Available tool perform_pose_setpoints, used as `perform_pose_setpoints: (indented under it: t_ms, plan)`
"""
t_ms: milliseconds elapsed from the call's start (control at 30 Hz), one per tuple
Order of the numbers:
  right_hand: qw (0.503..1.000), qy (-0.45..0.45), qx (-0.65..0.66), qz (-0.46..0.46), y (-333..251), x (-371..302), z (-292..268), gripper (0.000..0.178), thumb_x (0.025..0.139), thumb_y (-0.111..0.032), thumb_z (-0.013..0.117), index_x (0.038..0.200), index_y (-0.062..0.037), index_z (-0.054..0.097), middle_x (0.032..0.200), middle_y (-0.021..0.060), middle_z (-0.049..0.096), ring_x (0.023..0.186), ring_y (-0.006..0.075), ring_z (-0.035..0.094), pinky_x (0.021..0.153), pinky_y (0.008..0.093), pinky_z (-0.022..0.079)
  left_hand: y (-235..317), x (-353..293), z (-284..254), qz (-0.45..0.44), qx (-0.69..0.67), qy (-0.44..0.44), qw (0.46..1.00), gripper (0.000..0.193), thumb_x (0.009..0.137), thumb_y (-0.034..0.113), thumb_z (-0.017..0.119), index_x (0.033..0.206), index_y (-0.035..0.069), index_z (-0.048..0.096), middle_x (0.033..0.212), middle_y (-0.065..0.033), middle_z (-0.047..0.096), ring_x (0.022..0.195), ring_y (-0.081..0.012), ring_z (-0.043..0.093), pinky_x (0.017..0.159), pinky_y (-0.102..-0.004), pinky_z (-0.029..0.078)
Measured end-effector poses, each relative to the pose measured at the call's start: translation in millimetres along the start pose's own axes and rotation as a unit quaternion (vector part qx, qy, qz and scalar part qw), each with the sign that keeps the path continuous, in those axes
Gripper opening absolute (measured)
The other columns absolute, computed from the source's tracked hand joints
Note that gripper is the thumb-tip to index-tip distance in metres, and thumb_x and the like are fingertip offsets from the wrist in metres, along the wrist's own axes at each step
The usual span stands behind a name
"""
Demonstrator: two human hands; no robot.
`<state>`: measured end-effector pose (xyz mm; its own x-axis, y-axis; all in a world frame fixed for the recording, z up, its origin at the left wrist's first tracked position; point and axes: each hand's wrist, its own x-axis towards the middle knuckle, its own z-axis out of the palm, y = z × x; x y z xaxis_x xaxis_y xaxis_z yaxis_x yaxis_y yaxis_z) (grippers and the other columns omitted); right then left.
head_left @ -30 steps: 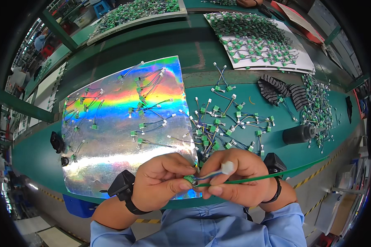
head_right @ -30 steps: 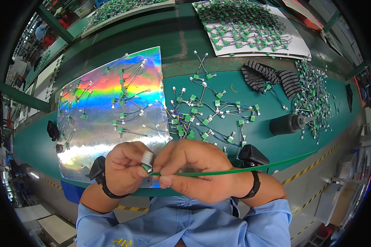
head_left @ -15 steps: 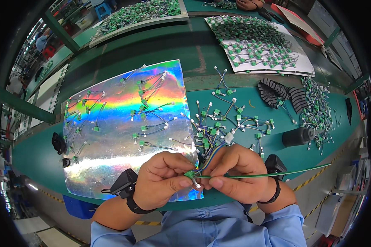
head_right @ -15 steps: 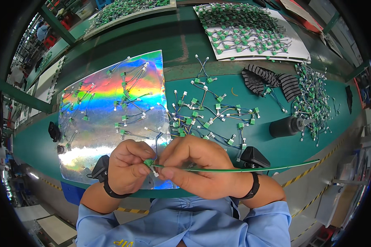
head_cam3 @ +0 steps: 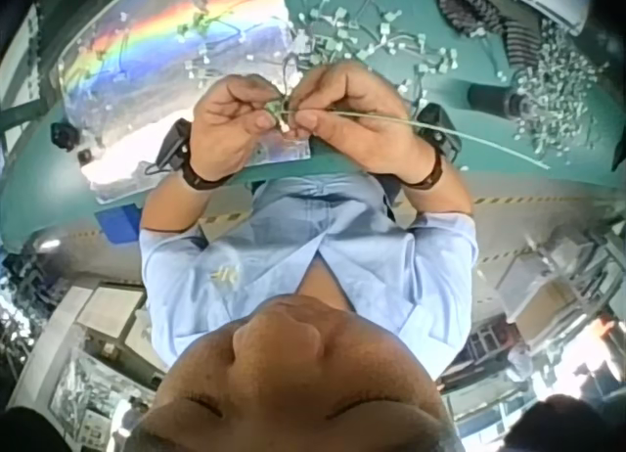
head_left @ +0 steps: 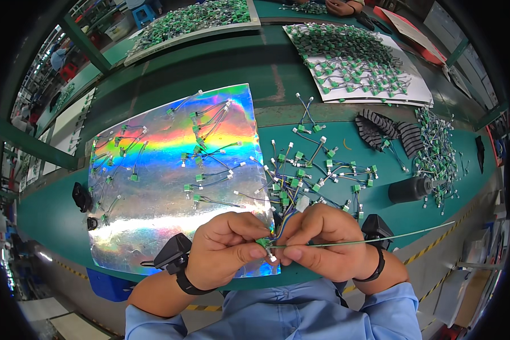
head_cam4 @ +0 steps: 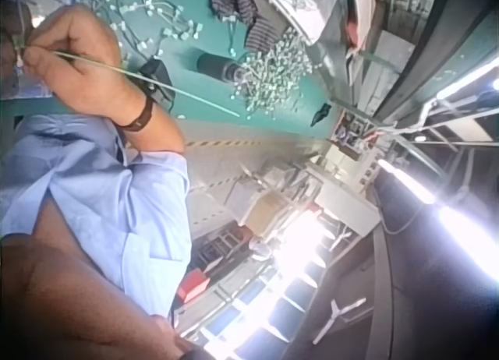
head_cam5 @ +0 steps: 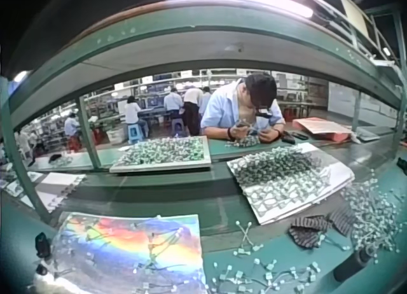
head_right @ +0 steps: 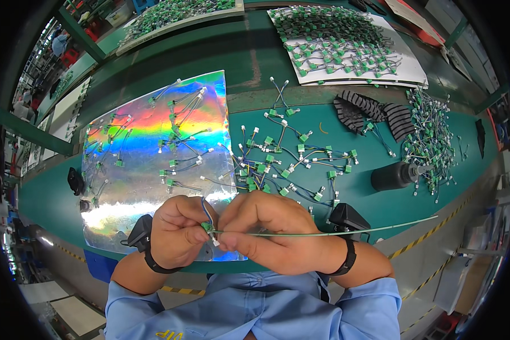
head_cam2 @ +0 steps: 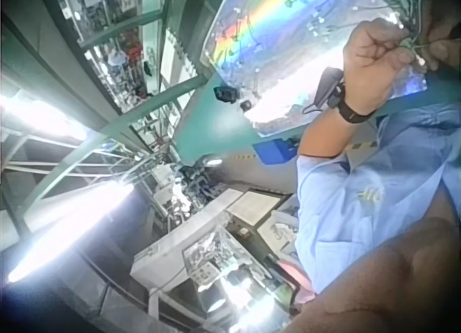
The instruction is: The person picks up a wire harness and a green plastic strip, then threads the wires through a slot on the strip. After sliding the strip along the wires and securing the connector, they place the assembly onto a reflective sheet.
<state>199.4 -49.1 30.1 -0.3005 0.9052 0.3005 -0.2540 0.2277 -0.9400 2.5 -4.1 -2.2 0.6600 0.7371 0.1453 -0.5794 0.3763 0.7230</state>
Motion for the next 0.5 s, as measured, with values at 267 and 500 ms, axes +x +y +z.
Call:
perform_pose_setpoints:
  t_ms: [267,500]
  plan:
    - [1.000,-0.020,-0.012,0.005,0.3,1.7,-2.0,0.012,0.086,0.001,0.057,0.093,-0.0004,0.047,0.086,0.0182,0.060,0.080,0.0213,0.061,0.069,0.0311,0.050,1.8,-1.2,-1.0,0.000,0.001,-0.004,1.000,0.023,0.079,-0.009,0.062,0.101,-0.004,0.055,0.102,-0.0154,0.056,0.091,-0.0181,0.058,0.080,-0.0282,0.048]
    - [0.999,0.008,0.043,0.002,3.1,-2.8,3.3,0.012,0.086,0.000,0.057,0.092,-0.0008,0.047,0.085,0.0173,0.060,0.078,0.0212,0.060,0.070,0.0316,0.050,0.9,-0.9,4.3,-0.008,-0.005,0.010,1.000,0.024,0.079,-0.008,0.063,0.101,-0.004,0.055,0.102,-0.0159,0.056,0.091,-0.0187,0.058,0.080,-0.0284,0.048]
